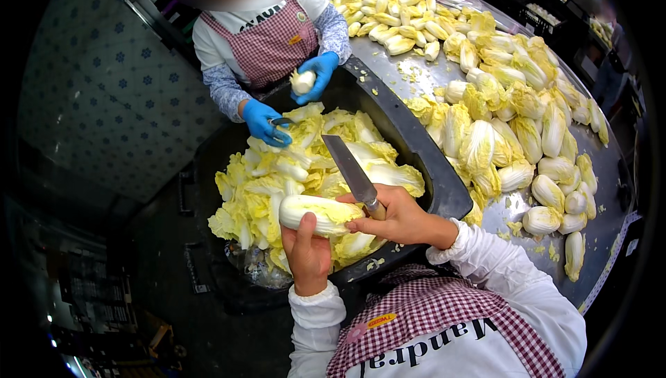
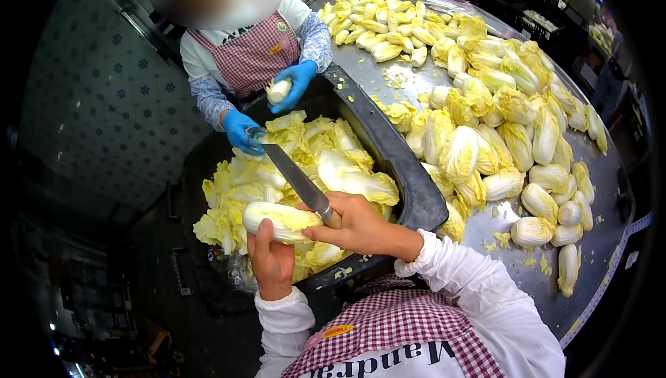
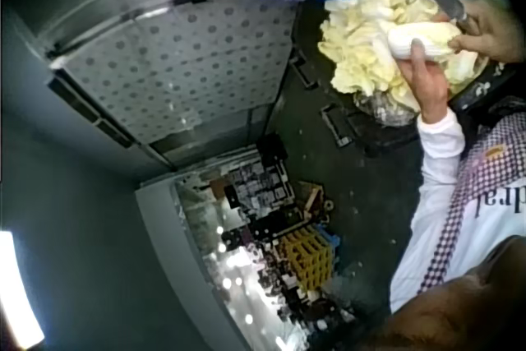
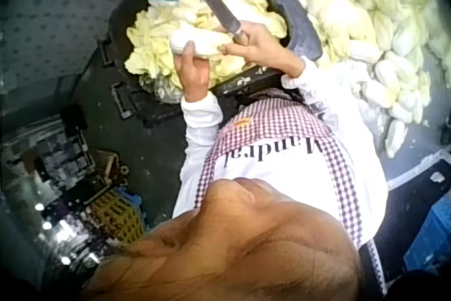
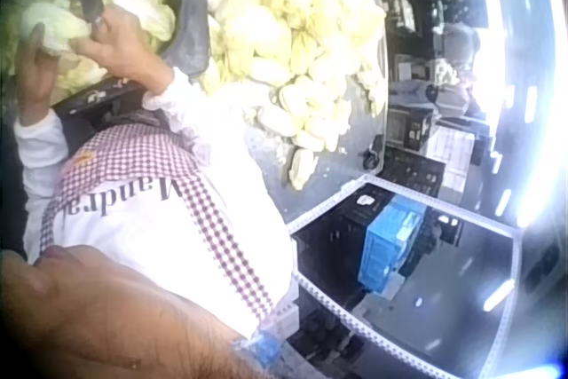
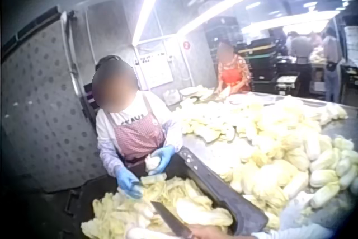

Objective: The person uses a knife to trim the root ends of napa cabbages, discarding loose leaves and placing the trimmed heads into a container.

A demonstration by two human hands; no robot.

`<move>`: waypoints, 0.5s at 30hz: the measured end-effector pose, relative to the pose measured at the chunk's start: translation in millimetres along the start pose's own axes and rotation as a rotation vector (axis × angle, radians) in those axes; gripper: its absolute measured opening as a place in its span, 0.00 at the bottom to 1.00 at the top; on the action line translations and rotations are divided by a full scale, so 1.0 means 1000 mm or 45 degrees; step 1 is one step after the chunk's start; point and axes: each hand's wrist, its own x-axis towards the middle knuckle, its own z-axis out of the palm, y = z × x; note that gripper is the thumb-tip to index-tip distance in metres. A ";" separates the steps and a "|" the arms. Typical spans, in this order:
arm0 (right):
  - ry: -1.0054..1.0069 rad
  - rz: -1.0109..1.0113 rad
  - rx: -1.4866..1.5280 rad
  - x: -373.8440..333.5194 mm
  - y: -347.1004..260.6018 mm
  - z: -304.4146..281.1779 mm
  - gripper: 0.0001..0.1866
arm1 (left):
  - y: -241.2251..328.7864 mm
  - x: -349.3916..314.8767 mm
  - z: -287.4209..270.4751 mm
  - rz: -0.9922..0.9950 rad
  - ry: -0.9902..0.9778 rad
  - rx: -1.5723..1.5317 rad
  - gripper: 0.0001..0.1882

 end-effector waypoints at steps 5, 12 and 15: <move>0.001 0.256 0.151 -0.005 0.002 -0.001 0.16 | 0.002 -0.005 -0.003 0.025 -0.027 0.000 0.29; 0.215 -0.301 -0.244 -0.002 0.012 -0.001 0.16 | 0.004 -0.010 0.009 0.016 -0.101 0.192 0.35; 0.253 -0.366 -0.235 -0.001 0.012 -0.002 0.17 | 0.001 -0.012 0.011 -0.033 -0.169 0.197 0.38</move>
